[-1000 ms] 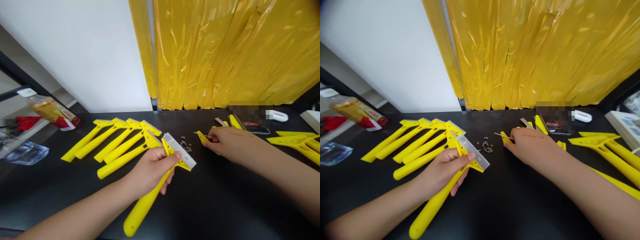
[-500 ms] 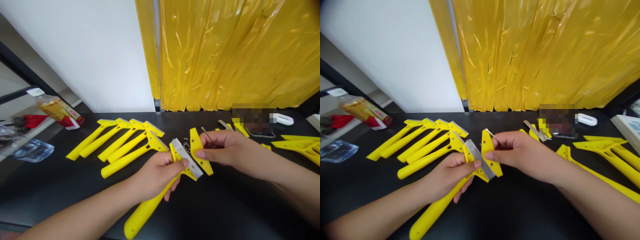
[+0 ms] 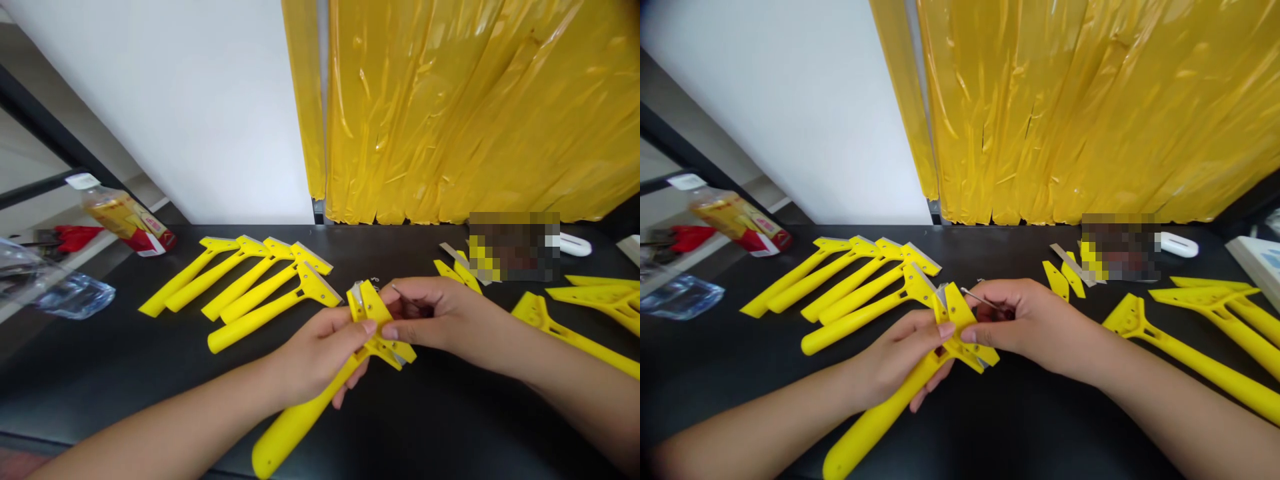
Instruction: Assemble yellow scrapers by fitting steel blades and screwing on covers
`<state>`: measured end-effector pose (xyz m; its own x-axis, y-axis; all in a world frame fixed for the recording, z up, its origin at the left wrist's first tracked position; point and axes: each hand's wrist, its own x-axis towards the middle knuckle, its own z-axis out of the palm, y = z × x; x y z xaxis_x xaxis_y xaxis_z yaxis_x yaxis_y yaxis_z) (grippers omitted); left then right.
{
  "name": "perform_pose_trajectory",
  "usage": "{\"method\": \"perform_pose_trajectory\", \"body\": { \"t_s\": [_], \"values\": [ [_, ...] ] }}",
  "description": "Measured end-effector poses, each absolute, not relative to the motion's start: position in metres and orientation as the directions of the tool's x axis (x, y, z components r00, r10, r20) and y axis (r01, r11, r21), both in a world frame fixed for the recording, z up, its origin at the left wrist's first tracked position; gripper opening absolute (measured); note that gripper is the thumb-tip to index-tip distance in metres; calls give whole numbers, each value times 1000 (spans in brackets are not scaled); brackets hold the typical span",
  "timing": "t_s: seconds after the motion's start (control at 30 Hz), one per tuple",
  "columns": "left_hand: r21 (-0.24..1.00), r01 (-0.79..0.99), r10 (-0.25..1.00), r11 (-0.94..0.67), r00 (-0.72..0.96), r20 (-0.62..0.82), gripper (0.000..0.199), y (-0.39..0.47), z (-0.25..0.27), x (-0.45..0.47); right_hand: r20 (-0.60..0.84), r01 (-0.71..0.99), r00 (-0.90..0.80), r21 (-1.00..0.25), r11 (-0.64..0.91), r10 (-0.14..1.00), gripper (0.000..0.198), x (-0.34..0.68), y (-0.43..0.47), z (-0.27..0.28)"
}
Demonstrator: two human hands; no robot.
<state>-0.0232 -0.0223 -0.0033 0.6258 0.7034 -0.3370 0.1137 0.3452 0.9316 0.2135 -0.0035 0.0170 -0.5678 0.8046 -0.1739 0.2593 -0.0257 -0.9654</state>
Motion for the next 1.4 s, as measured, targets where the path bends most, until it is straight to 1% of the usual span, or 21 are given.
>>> {"method": "perform_pose_trajectory", "body": {
  "t_s": [0.1, 0.23, 0.43, 0.57, 0.73, 0.9, 1.1, 1.17, 1.3, 1.4],
  "values": [
    [941, 124, 720, 316, 615, -322, 56, -24, -5, -22, -185, 268, -556, -963, -36, 810, 38, 207, -8, 16],
    [921, 127, 725, 367, 581, -369, 51, -25, -3, -19, -239, 295, -506, -951, -94, 829, 46, 204, -8, 18],
    [931, 77, 753, 357, 566, -336, 45, -24, -2, -19, -274, 317, -582, -944, -96, 766, 40, 213, -4, 20],
    [937, 57, 767, 344, 559, -316, 48, -22, -4, -19, -242, 317, -547, -946, -69, 801, 42, 213, -4, 19],
    [972, -12, 817, 233, 544, -189, 32, -20, -3, -19, -205, 326, -494, -945, -39, 845, 41, 214, 0, 19],
    [970, -34, 808, 241, 561, -181, 30, -20, -1, -20, -187, 323, -496, -946, -20, 848, 42, 215, -1, 20],
    [971, -34, 806, 238, 565, -178, 24, -23, 2, -19, -186, 381, -500, -924, 22, 846, 44, 215, -2, 23],
    [974, -36, 816, 225, 552, -168, 20, -24, 5, -18, -158, 425, -458, -903, 59, 875, 42, 215, -3, 26],
    [988, -19, 860, 153, 495, -123, 17, -23, 12, -20, 22, 482, -271, -863, 155, 962, 42, 216, -8, 34],
    [992, -27, 877, 119, 472, -92, 17, -21, 16, -22, 72, 466, -270, -863, 196, 960, 44, 216, -16, 40]
  ]
}}
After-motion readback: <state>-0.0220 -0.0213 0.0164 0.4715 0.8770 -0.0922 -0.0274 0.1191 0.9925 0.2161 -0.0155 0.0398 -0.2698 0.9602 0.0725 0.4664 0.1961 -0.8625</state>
